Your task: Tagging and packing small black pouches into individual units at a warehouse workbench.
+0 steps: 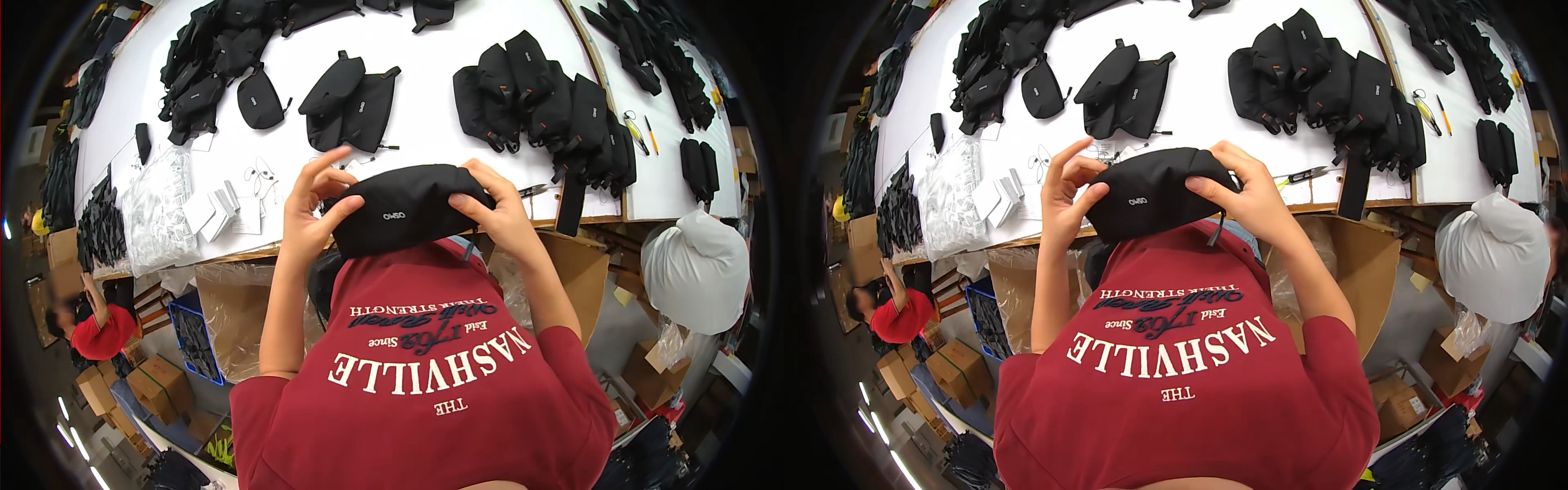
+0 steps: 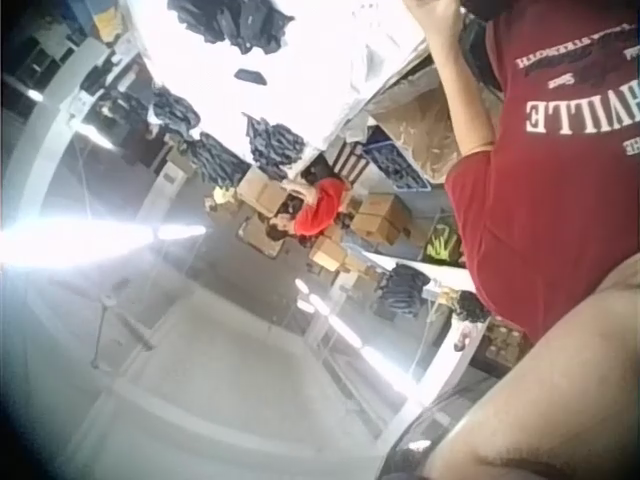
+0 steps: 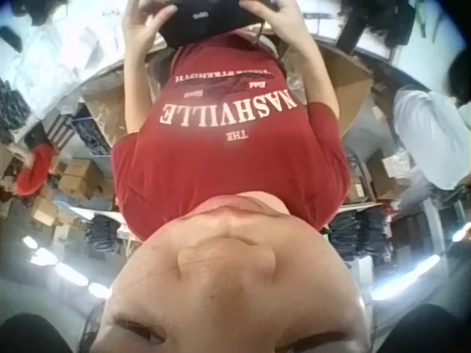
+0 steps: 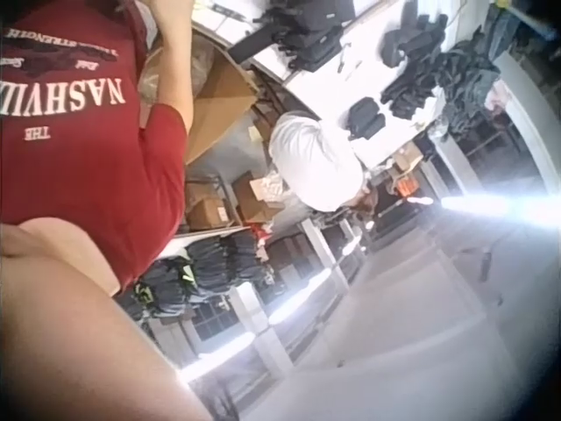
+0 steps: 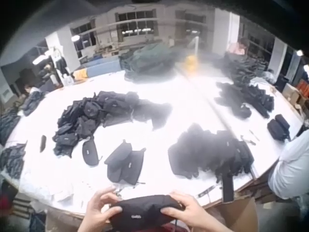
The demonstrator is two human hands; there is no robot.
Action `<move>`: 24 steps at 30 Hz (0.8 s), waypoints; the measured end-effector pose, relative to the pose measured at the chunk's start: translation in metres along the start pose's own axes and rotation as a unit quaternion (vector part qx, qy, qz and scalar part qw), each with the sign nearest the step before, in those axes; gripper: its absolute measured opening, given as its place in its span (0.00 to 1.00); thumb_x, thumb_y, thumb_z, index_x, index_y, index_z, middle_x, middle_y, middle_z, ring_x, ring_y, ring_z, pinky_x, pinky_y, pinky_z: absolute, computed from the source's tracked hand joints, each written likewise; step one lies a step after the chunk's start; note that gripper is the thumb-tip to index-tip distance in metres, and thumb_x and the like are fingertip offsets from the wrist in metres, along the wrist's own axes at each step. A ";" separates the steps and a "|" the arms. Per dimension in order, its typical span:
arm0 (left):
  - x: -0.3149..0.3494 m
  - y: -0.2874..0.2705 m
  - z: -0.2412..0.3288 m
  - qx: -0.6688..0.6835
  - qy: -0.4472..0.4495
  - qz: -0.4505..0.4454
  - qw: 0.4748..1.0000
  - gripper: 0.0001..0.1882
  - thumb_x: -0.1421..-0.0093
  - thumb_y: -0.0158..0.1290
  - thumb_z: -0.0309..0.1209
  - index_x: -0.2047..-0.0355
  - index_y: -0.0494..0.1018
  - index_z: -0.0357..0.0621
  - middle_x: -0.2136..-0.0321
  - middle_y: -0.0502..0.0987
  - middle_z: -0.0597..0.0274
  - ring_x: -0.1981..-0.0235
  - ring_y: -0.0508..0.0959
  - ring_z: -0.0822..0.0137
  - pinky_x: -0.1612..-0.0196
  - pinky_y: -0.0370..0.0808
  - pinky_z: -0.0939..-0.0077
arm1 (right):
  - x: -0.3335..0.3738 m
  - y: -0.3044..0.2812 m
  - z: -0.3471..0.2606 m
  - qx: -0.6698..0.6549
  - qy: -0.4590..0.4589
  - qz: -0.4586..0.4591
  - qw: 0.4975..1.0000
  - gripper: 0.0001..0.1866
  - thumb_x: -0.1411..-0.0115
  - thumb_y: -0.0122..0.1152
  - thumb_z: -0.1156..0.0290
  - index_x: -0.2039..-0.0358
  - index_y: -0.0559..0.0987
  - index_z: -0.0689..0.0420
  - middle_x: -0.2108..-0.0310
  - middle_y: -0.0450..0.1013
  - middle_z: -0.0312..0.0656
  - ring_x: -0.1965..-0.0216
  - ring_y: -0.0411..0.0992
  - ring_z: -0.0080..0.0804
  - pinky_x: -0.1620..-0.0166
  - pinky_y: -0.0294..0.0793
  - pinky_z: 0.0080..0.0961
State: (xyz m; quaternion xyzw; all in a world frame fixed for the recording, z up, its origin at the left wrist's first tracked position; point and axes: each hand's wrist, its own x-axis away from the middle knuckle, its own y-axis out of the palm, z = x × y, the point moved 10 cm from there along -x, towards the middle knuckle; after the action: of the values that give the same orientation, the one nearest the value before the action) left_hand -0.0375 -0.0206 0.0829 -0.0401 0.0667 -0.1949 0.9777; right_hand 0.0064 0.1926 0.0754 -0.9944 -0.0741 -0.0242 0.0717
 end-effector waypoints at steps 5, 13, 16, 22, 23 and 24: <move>0.012 0.010 -0.027 0.096 -0.119 -0.047 0.987 0.31 0.49 0.62 0.25 0.45 0.64 0.42 0.63 0.74 0.63 0.61 0.73 0.75 0.56 0.69 0.80 | 0.001 0.003 0.000 -0.057 0.017 -0.005 0.998 0.14 0.46 0.63 0.69 0.59 0.77 0.56 0.69 0.72 0.33 0.67 0.68 0.18 0.58 0.65 0.15; 0.042 0.024 -0.034 0.104 -0.184 -0.032 0.977 0.30 0.51 0.62 0.22 0.46 0.66 0.40 0.55 0.70 0.64 0.52 0.69 0.72 0.49 0.65 0.80 | 0.014 0.000 0.022 -0.144 0.046 0.023 0.988 0.18 0.49 0.65 0.72 0.57 0.74 0.54 0.71 0.71 0.33 0.65 0.67 0.17 0.58 0.65 0.16; 0.038 0.025 -0.031 0.083 -0.154 -0.069 0.982 0.23 0.52 0.62 0.20 0.53 0.74 0.41 0.64 0.68 0.69 0.61 0.68 0.76 0.58 0.64 0.85 | 0.015 0.001 0.023 -0.162 0.081 0.008 0.983 0.17 0.51 0.65 0.73 0.58 0.78 0.54 0.72 0.71 0.32 0.66 0.67 0.19 0.58 0.65 0.16; 0.024 0.031 -0.017 -0.020 -0.099 -0.114 0.988 0.18 0.55 0.63 0.22 0.61 0.79 0.44 0.71 0.63 0.69 0.67 0.65 0.73 0.64 0.61 0.83 | 0.012 -0.020 0.018 -0.064 -0.037 -0.015 0.997 0.11 0.55 0.64 0.76 0.67 0.81 0.60 0.69 0.71 0.36 0.66 0.66 0.23 0.62 0.62 0.17; 0.022 0.031 -0.018 -0.015 -0.095 -0.120 0.988 0.18 0.55 0.63 0.22 0.61 0.79 0.44 0.71 0.63 0.69 0.67 0.65 0.73 0.64 0.61 0.83 | 0.013 -0.022 0.019 -0.058 -0.036 -0.008 0.998 0.11 0.55 0.64 0.76 0.67 0.81 0.60 0.69 0.71 0.36 0.66 0.66 0.23 0.62 0.62 0.17; 0.021 0.028 -0.018 -0.039 -0.068 -0.120 0.990 0.16 0.54 0.63 0.23 0.62 0.79 0.44 0.71 0.63 0.68 0.67 0.65 0.72 0.63 0.62 0.82 | 0.014 -0.021 0.023 -0.034 -0.016 -0.010 0.999 0.10 0.55 0.64 0.76 0.68 0.81 0.59 0.68 0.70 0.35 0.67 0.65 0.21 0.64 0.60 0.17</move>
State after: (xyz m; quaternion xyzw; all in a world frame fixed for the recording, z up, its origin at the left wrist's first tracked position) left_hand -0.0109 -0.0040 0.0602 -0.0990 0.0019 -0.3050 0.9472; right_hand 0.0178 0.2187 0.0563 -0.9957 -0.0839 -0.0115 0.0368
